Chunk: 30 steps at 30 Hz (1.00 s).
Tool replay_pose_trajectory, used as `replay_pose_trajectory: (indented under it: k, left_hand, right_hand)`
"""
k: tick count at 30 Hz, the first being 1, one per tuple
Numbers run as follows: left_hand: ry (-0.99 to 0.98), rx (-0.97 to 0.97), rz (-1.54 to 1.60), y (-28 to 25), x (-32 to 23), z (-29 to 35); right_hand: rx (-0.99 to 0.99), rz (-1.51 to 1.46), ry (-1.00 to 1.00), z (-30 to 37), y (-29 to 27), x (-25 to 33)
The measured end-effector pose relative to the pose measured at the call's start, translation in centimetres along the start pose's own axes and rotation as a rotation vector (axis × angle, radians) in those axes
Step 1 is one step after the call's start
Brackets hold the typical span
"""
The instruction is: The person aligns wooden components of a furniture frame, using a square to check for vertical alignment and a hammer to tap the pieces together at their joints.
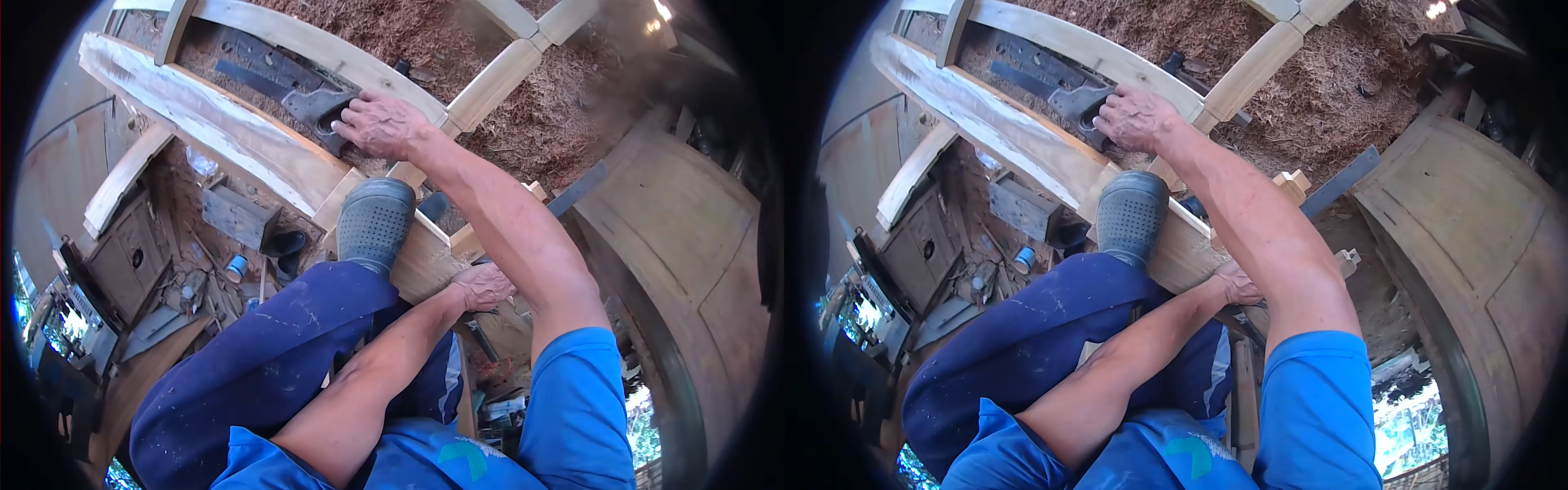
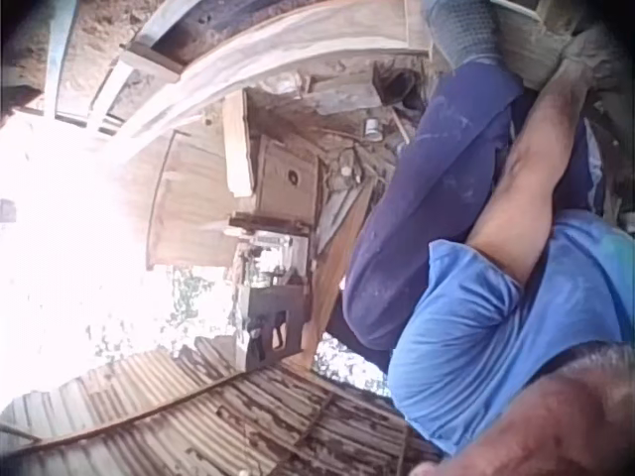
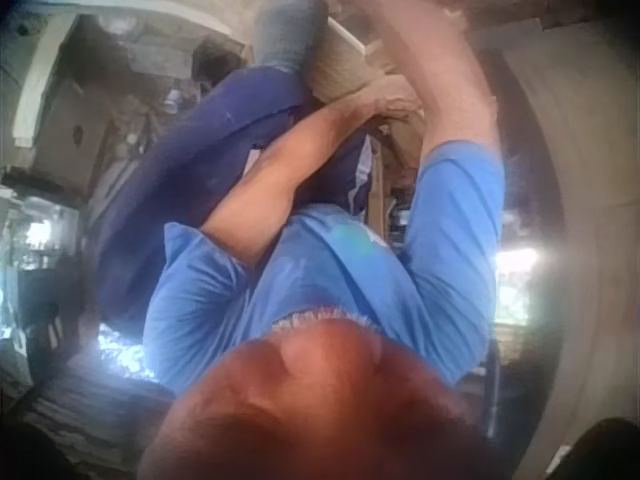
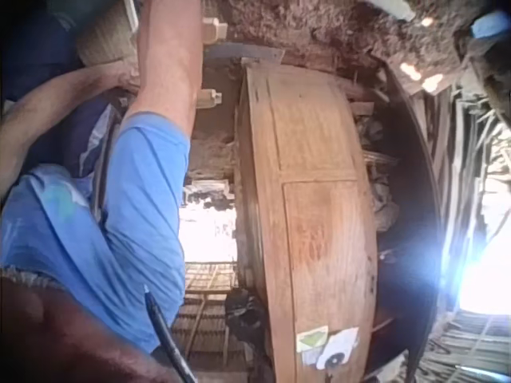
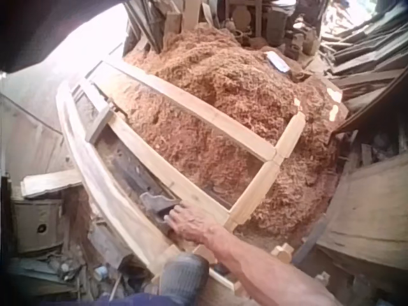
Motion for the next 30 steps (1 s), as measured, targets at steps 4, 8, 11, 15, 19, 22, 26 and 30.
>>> replay_pose_trajectory:
  k: [4,8,11,15,19,22,26,30]
  left_hand:
    - [-0.170,0.261,1.002,2.9,1.2,-0.3]
    - [-0.148,0.345,2.320,5.4,2.3,-0.5]
    - [-0.116,0.350,2.422,6.1,3.0,-1.5]
    - [-0.338,0.665,2.955,6.3,2.3,-0.4]
    - [0.035,0.521,2.603,5.6,2.3,-1.3]
    - [-0.248,0.454,2.583,6.8,2.8,-1.6]
    - [-0.211,0.498,2.580,7.1,2.6,-1.8]
    - [-0.167,0.524,2.612,7.1,2.6,-1.6]
  right_hand:
    - [0.164,0.058,0.021,-1.5,0.7,0.0]
    - [-0.048,0.065,0.089,-0.6,-3.1,0.5]
    - [-0.360,-0.013,0.140,1.5,-8.1,0.5]
    - [-0.612,-0.167,0.465,6.8,-15.3,5.7]
    - [-0.674,-0.486,0.993,17.4,-22.5,14.3]
    - [-0.993,-0.798,1.339,21.7,-25.6,20.2]
    - [-1.073,-0.759,1.498,22.7,-26.9,24.5]
    - [-1.005,-0.830,1.563,22.6,-26.2,28.1]
Point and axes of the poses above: each hand's wrist, its own z-axis away from the middle knuckle, its own y-axis out of the palm, x = y × z, the point moved 5 cm from there along -z, towards the middle knuckle, and after that the axes turned 15 degrees about -y, right-handed, at the moved point
